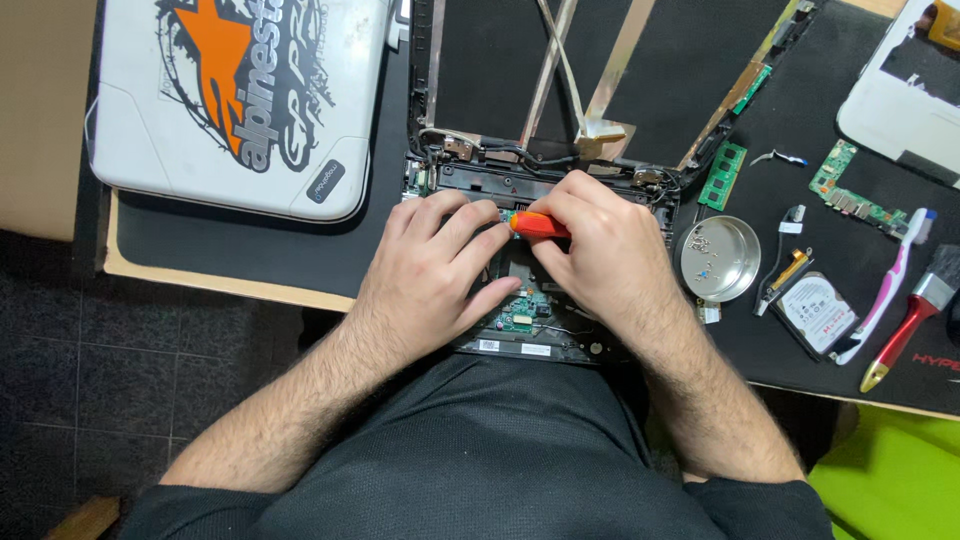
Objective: The person works on the internal components of a disassembled laptop placed on their lap. They use a screwdriver to remove screws from the motherboard area and handle small wires and connectors with their hands.
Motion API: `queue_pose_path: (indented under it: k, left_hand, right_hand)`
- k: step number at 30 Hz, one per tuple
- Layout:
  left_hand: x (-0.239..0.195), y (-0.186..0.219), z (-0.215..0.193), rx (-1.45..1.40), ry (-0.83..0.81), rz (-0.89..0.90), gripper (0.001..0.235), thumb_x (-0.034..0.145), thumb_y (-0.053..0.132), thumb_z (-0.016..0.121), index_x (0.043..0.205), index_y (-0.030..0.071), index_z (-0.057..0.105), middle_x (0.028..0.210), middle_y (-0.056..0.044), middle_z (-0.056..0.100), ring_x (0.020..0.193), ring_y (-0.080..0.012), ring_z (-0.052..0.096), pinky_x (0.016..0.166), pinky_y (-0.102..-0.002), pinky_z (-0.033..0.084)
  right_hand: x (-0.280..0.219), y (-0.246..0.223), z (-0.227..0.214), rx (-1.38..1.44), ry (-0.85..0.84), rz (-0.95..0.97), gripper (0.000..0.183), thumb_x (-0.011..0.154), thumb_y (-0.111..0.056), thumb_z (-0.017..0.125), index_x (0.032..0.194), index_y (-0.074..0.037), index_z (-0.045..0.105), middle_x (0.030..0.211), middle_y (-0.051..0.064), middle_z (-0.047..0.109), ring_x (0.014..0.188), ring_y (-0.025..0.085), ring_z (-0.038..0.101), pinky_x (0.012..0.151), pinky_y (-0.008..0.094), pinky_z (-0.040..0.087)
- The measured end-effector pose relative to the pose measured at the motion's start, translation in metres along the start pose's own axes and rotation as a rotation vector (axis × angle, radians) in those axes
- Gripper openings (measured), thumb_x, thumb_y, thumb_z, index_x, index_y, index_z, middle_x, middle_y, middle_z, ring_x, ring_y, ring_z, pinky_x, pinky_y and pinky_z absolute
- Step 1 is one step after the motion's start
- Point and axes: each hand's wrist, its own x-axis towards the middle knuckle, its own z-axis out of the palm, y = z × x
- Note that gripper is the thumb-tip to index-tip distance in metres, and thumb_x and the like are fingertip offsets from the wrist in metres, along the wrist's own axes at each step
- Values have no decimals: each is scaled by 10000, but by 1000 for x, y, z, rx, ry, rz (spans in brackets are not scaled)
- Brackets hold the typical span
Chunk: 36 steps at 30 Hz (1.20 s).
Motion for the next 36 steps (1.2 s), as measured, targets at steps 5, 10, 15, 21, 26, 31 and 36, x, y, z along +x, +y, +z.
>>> queue_pose_path:
  k: [5, 10, 15, 21, 26, 31, 36]
  left_hand:
    - [0, 0, 1, 3, 7, 3, 513, 1126, 515, 833, 1481, 147, 784, 1464, -61, 697, 1435, -324, 623, 1204, -543, 483]
    - [1, -1, -1, 4, 11, 5, 511, 1119, 517, 842, 1470, 149, 787, 1462, -56, 702, 1436, -321, 625, 1198, -542, 486]
    - [1, 0, -2, 4, 15, 9, 505, 1110, 495, 858, 1461, 137, 791, 1444, -63, 701, 1422, -324, 623, 1188, -535, 492]
    - [0, -1, -1, 5, 33, 10, 512, 1093, 513, 866, 1446, 150, 787, 1441, -45, 700, 1416, -309, 624, 1184, -520, 494]
    - [0, -1, -3, 2, 38, 17, 489, 1115, 505, 847, 1434, 138, 786, 1440, -56, 695, 1412, -314, 623, 1179, -517, 494]
    - [0, -2, -3, 5, 35, 16, 496, 1108, 507, 854, 1429, 136, 785, 1447, -60, 695, 1420, -316, 621, 1180, -521, 492]
    - [0, -2, -3, 1, 40, 21, 484, 1118, 497, 847, 1427, 130, 782, 1447, -62, 692, 1416, -316, 622, 1178, -518, 491]
  right_hand:
    - [-6, 14, 13, 20, 53, -11, 115, 1036, -199, 931, 1130, -242, 880, 1058, -15, 795, 994, 314, 861, 857, 441, 708]
    - [-10, 19, 19, 58, 79, -26, 113, 1055, -194, 922, 1136, -261, 879, 1071, -44, 802, 1005, 283, 861, 864, 419, 704]
    - [-8, 19, 17, 129, 84, -29, 143, 1038, -105, 914, 1110, -224, 879, 1055, -17, 817, 1013, 316, 860, 883, 426, 694]
    - [-7, 28, 22, 172, 65, 28, 147, 1007, -138, 959, 1081, -251, 902, 1028, -51, 826, 993, 261, 859, 879, 380, 684]
    - [0, 18, 11, 143, 23, 44, 141, 980, -111, 936, 1064, -216, 895, 1018, 8, 827, 971, 339, 846, 862, 447, 678]
    - [-1, 18, 15, 110, 1, 63, 138, 971, -119, 931, 1060, -219, 897, 1016, 10, 828, 963, 341, 842, 864, 450, 676]
    - [-1, 16, 20, 137, 41, 139, 158, 991, -107, 905, 1060, -249, 911, 984, -9, 820, 907, 300, 828, 847, 405, 675]
